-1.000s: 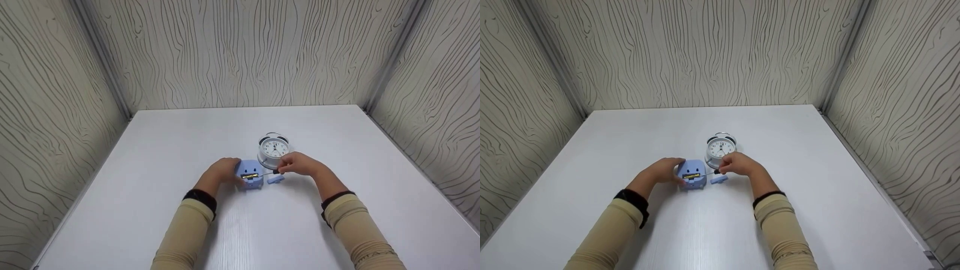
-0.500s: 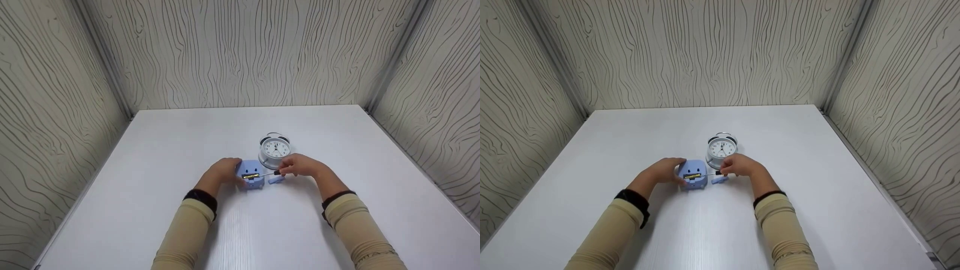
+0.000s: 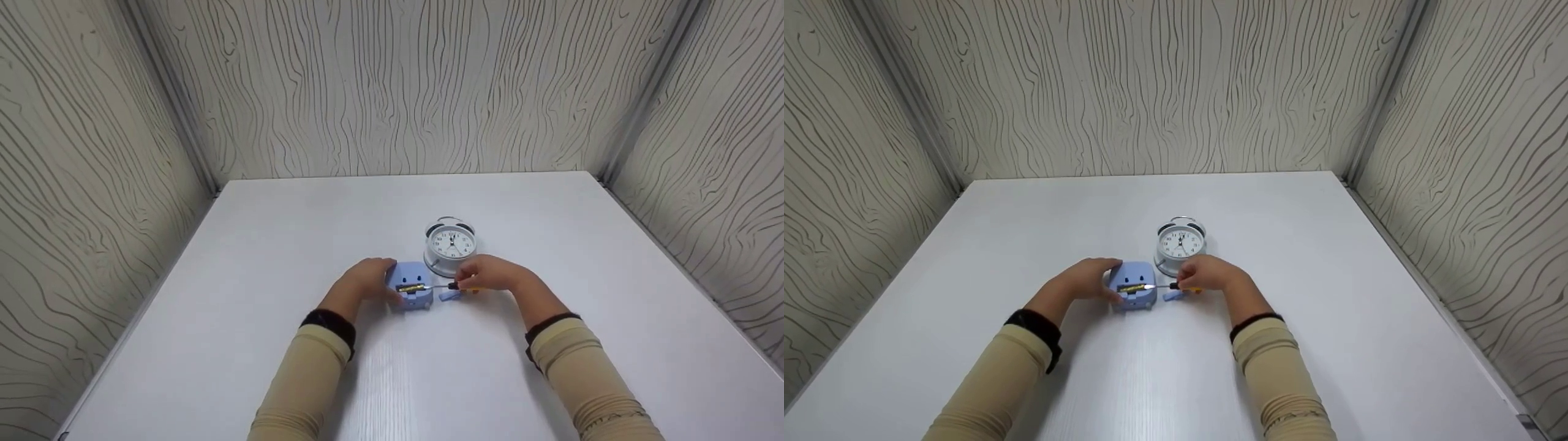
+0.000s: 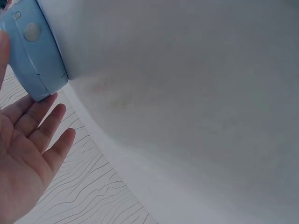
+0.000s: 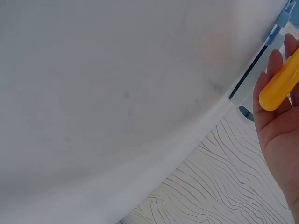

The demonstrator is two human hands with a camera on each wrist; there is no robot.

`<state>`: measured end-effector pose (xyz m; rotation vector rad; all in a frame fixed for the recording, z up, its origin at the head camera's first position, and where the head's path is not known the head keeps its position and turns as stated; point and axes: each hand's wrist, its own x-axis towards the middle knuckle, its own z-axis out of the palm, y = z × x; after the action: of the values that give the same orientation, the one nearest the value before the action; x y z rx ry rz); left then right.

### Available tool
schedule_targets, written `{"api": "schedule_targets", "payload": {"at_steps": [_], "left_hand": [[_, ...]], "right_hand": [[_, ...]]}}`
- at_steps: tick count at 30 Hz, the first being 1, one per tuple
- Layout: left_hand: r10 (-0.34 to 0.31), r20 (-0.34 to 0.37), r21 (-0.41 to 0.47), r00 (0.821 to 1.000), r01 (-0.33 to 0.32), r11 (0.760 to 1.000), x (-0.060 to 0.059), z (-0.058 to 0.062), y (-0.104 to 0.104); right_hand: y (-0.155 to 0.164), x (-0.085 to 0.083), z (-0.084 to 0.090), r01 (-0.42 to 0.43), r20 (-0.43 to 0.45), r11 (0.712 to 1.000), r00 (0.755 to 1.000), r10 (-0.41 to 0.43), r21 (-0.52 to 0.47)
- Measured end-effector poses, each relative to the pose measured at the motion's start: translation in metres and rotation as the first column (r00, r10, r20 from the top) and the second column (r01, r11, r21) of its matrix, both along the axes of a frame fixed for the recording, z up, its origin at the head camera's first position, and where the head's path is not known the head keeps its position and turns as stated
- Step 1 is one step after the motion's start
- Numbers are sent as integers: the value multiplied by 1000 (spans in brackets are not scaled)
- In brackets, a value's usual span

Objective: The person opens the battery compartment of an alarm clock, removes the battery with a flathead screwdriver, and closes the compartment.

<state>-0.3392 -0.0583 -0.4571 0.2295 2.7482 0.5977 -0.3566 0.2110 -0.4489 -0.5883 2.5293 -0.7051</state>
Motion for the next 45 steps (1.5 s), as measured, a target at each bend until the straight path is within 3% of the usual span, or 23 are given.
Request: {"api": "schedule_targets", "payload": {"at_steps": [13, 17, 21, 24, 30, 34, 41, 45], "left_hand": [[-33, -26, -40, 999, 32, 999, 2, 2, 1], [-25, -20, -33, 1000, 24, 999, 2, 2, 1], [-22, -15, -31, 1000, 22, 999, 1, 2, 1], [-21, -14, -31, 1000, 21, 999, 0, 1, 1], [-17, -8, -25, 1000, 17, 1000, 0, 0, 0], [-16, -4, -24, 1000, 16, 1000, 1, 1, 0], [-3, 0, 0, 1000, 3, 1000, 2, 1, 0], [-4, 1, -3, 1000, 4, 1000, 2, 1, 1]], "right_hand": [[3, -1, 6, -32, -33, 999, 999, 30, -38], [9, -3, 9, 12, -38, 996, 999, -16, -87], [16, -5, 14, 145, -40, 980, 988, -152, -133], [21, -7, 18, 255, -29, 954, 965, -262, -157], [31, -9, 22, 378, -38, 913, 921, -388, -152], [37, -9, 23, 472, -35, 867, 875, -482, -159], [43, -7, 23, 631, 9, 760, 770, -637, -158], [44, -5, 19, 673, 21, 731, 737, -676, -110]]}}
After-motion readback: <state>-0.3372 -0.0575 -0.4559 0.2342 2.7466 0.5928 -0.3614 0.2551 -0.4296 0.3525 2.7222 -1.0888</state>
